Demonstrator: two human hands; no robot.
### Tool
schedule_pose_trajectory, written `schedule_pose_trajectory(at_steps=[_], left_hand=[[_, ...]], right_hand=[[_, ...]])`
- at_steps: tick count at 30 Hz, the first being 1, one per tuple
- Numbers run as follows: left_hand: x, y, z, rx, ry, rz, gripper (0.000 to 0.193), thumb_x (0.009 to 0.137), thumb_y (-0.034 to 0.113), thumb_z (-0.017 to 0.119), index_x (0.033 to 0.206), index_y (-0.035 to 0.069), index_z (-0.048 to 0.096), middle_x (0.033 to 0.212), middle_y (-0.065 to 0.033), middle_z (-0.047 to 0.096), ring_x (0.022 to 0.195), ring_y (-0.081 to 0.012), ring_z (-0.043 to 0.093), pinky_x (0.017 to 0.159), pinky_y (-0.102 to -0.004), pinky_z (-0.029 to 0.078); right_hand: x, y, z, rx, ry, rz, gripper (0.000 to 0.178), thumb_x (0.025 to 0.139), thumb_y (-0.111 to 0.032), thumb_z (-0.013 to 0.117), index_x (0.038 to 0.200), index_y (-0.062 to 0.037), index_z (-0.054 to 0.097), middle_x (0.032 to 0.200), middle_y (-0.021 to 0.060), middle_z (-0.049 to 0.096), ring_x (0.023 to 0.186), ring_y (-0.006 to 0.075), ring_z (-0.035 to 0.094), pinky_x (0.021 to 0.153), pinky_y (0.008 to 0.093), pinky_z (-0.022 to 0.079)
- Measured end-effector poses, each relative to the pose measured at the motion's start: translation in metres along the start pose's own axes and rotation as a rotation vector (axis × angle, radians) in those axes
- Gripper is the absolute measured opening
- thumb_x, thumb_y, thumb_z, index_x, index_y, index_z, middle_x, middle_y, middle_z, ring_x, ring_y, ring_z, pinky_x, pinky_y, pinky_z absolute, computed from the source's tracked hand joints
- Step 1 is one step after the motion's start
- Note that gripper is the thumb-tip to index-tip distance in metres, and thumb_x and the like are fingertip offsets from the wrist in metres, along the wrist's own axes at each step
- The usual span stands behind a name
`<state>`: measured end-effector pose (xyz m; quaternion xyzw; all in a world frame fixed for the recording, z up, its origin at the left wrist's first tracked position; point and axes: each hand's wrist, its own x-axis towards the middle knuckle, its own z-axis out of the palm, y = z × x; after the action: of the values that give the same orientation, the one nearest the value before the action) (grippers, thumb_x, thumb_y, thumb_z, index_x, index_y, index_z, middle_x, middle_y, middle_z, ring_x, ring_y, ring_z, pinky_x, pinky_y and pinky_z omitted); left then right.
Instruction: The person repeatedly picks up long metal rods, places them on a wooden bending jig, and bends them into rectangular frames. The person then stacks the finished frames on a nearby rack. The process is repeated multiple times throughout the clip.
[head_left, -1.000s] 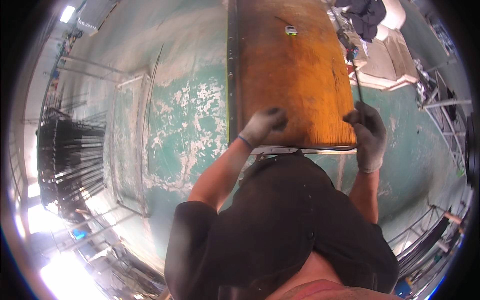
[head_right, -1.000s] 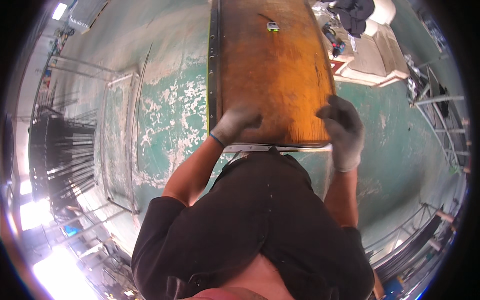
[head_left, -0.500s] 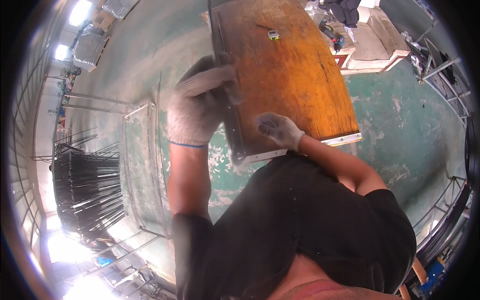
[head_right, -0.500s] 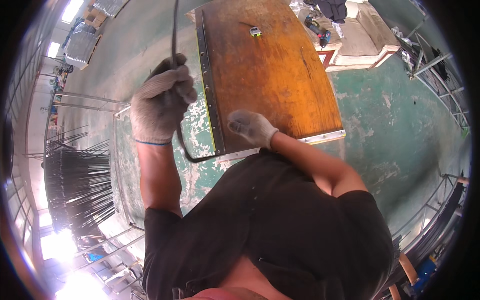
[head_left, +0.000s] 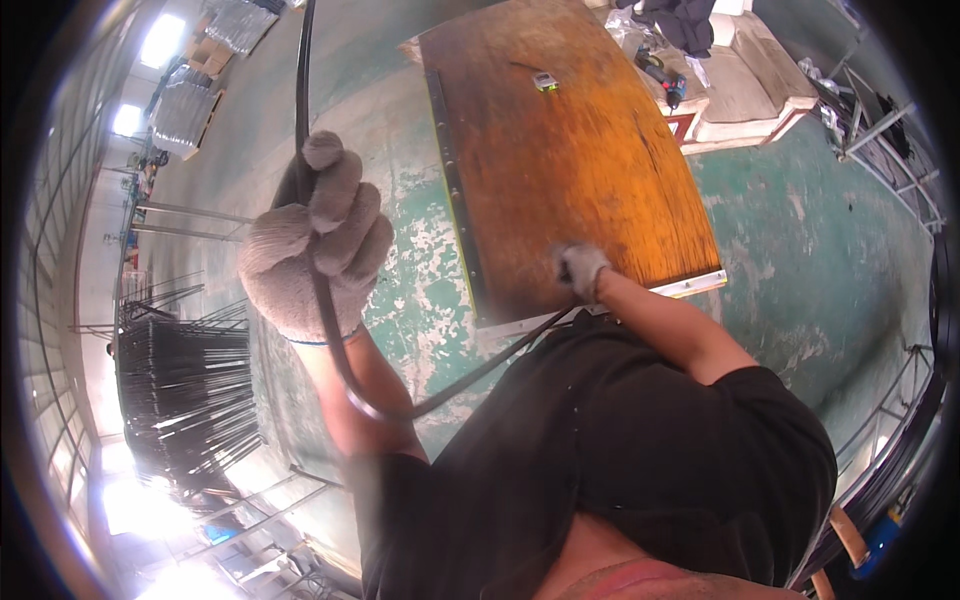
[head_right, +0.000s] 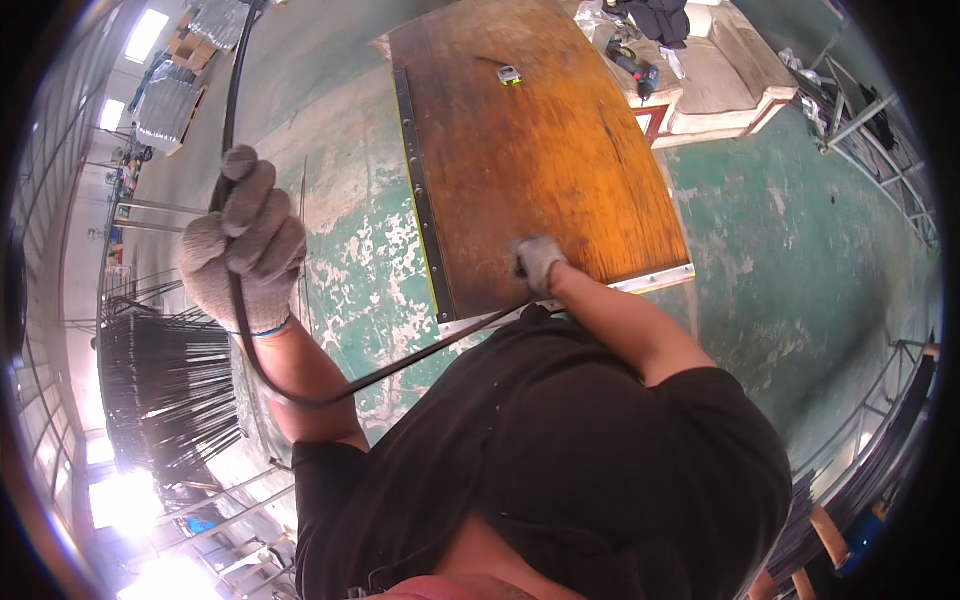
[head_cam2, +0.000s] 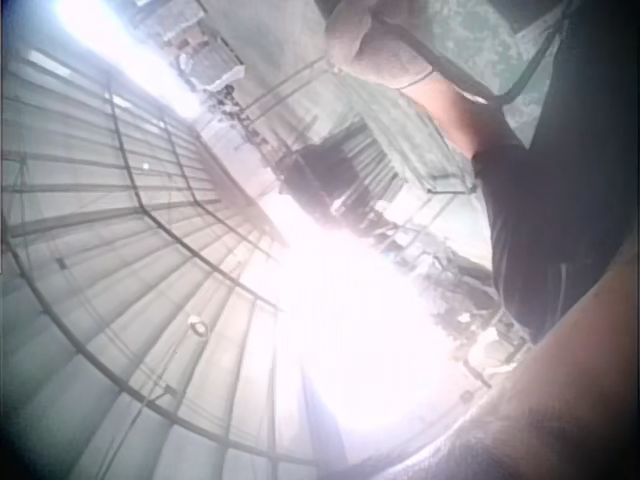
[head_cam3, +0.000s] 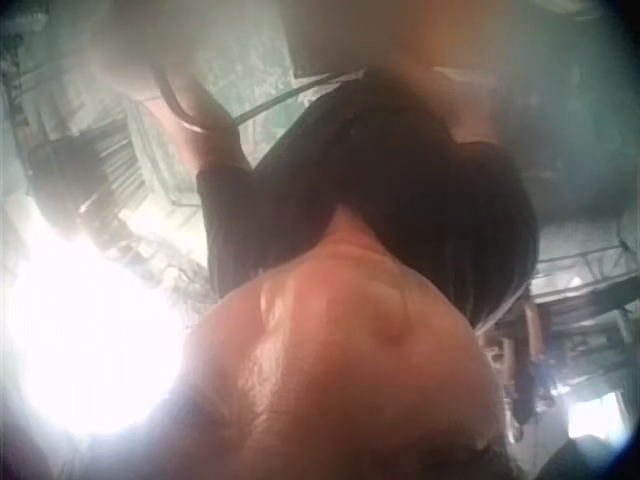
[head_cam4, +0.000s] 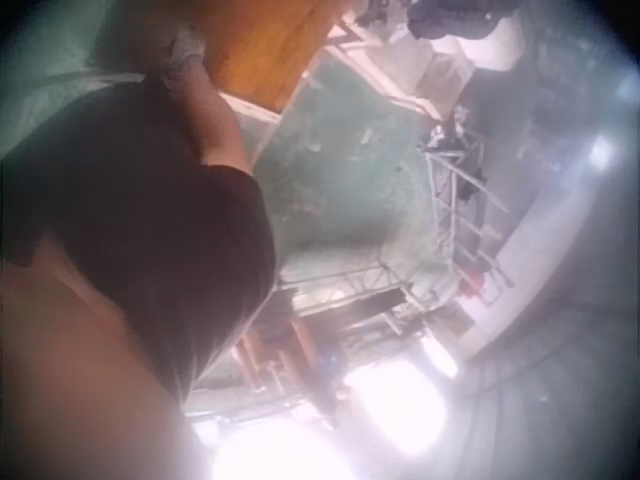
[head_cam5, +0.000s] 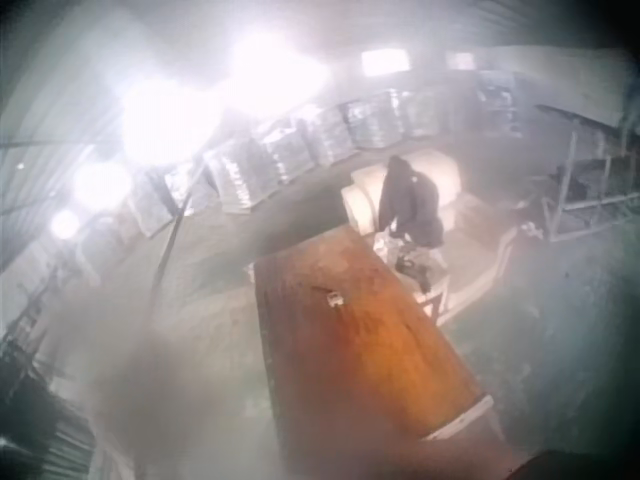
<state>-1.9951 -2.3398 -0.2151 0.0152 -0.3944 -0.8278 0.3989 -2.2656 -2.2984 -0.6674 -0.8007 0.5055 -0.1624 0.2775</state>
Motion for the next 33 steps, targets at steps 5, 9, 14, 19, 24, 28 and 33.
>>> schedule_pose_trajectory(at_steps=[5,9,14,19,24,28,33], left_hand=[[-0.033,-0.045,-0.057,0.451,0.71,-0.041,0.048,0.087,0.004,0.063,0.133,-0.008,0.061,0.093,-0.0095,0.065,0.071,-0.0191,0.061,0.06,-0.0339,0.052],[-0.069,-0.135,-0.159,0.732,1.06,-0.285,0.041,0.087,0.002,0.063,0.126,-0.008,0.066,0.096,-0.0126,0.071,0.073,-0.0224,0.072,0.065,-0.0343,0.06],[-0.106,-0.243,-0.251,1.097,1.229,-0.406,0.036,0.088,0.006,0.061,0.121,-0.002,0.072,0.087,-0.0172,0.074,0.073,-0.0295,0.074,0.069,-0.0431,0.061],[-0.125,-0.288,-0.256,1.765,0.94,-0.648,0.035,0.09,0.013,0.065,0.123,0.008,0.076,0.12,-0.0196,0.076,0.118,-0.0413,0.071,0.104,-0.0505,0.057],[-0.139,-0.322,-0.232,1.996,0.502,-0.805,0.025,0.089,0.015,0.071,0.112,0.015,0.08,0.121,-0.0146,0.072,0.122,-0.0366,0.066,0.105,-0.0487,0.056],[-0.141,-0.34,-0.222,2.028,0.397,-0.855,0.02,0.092,0.02,0.072,0.109,0.015,0.081,0.117,-0.0152,0.072,0.118,-0.0371,0.067,0.102,-0.0497,0.057],[-0.158,-0.34,-0.211,2.0,0.309,-0.854,0.018,0.091,0.018,0.071,0.105,0.012,0.08,0.112,-0.0164,0.072,0.116,-0.037,0.068,0.098,-0.0494,0.057]], right_hand=[[-0.041,0.104,-0.084,1.003,0.685,0.922,0.027,0.101,-0.03,0.071,0.115,-0.0103,0.084,0.077,0.0003,0.069,0.061,0.0123,0.057,0.055,0.0333,0.045],[-0.099,0.179,-0.103,0.595,0.848,1.044,0.037,0.1,-0.036,0.074,0.116,-0.0047,0.084,0.094,0.011,0.081,0.087,0.0229,0.075,0.081,0.0384,0.058],[-0.131,0.204,-0.093,0.401,0.872,1.147,0.041,0.101,-0.04,0.073,0.118,-0.0045,0.083,0.114,0.0206,0.083,0.109,0.0325,0.08,0.097,0.0407,0.059],[-0.147,0.219,-0.088,0.271,0.818,1.12,0.039,0.106,-0.034,0.068,0.132,-0.0072,0.078,0.122,0.0206,0.081,0.114,0.0357,0.078,0.101,0.0413,0.058],[-0.134,0.2,-0.108,0.227,0.741,1.005,0.038,0.107,-0.031,0.064,0.138,-0.0124,0.076,0.129,0.0209,0.078,0.122,0.0383,0.075,0.103,0.0421,0.056],[-0.13,0.19,-0.106,0.166,0.77,1.029,0.038,0.108,-0.03,0.063,0.138,-0.0122,0.075,0.131,0.0208,0.077,0.123,0.0403,0.073,0.104,0.044,0.056],[-0.138,0.181,-0.1,0.022,0.689,0.985,0.035,0.103,-0.029,0.067,0.134,-0.0153,0.078,0.134,0.0161,0.075,0.125,0.0384,0.071,0.107,0.0444,0.055]])
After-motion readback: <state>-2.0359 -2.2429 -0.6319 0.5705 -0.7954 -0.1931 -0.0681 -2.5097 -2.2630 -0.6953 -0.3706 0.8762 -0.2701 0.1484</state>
